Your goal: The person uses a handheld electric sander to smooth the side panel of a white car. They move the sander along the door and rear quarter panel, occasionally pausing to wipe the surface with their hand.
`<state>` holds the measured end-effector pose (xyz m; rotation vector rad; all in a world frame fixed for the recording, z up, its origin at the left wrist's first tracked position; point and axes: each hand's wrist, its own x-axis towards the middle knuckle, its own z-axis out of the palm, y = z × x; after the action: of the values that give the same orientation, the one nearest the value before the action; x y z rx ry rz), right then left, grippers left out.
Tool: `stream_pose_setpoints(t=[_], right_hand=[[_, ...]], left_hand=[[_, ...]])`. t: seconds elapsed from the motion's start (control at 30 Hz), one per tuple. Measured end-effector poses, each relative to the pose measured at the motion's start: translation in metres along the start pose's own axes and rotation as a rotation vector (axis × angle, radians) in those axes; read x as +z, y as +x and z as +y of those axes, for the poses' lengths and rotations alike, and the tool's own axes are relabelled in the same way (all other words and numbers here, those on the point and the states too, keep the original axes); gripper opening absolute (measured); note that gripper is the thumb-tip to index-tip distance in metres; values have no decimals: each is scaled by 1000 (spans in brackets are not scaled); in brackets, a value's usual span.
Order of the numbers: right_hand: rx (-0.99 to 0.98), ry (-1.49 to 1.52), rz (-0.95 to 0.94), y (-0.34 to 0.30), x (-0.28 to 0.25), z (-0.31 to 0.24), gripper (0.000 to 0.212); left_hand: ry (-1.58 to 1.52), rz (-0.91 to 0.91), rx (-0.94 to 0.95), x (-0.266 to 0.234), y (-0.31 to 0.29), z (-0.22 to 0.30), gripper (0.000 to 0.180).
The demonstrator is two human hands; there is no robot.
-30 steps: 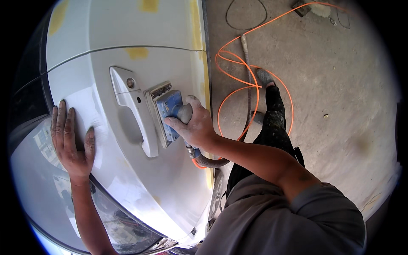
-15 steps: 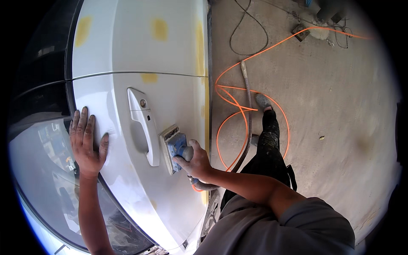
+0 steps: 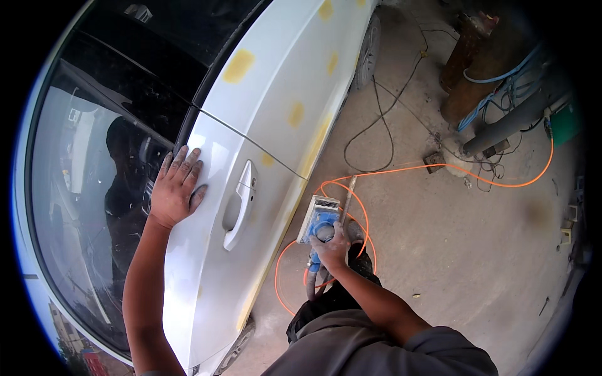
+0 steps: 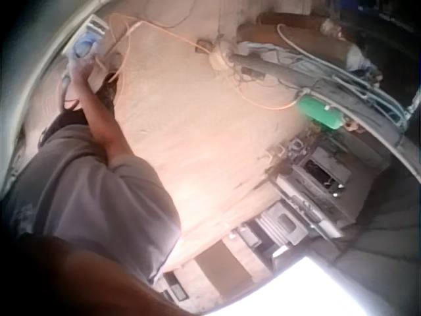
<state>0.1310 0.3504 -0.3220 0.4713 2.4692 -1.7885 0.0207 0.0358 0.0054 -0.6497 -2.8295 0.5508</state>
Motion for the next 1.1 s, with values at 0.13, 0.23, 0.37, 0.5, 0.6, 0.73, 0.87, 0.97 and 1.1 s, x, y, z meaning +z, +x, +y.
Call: stream_pose_setpoints(t=[0.13, 0.23, 0.37, 0.5, 0.6, 0.73, 0.87, 0.97, 1.1], right_hand=[[-40, -113, 37, 30, -62, 12, 86], [16, -122, -12, 52, -109, -6, 88], [18, -120, -79, 77, -139, -12, 91], [-157, -119, -107, 106, -151, -26, 92], [-205, -151, -166, 111, -175, -50, 91], [-326, -210, -354, 84, -192, -63, 92], [-343, -287, -650, 55, -232, -59, 95], [-461, -329, -745, 51, -255, -41, 93], [-574, -357, -891, 51, -262, -52, 93]], left_hand=[[-264, 218, -256, 23, 0, 59, 56], [-435, 286, -400, 57, -8, 162, 54], [-847, 215, -605, 97, -61, 338, 55], [-1241, -90, -879, 85, -64, 456, 64], [-1286, 1, -849, 55, -30, 474, 67], [-1290, 162, -785, 44, -8, 476, 69], [-1499, -536, -813, 43, -15, 492, 59], [-1489, -328, -1011, 7, -21, 544, 58], [-1185, 117, -1318, -9, -6, 605, 57]])
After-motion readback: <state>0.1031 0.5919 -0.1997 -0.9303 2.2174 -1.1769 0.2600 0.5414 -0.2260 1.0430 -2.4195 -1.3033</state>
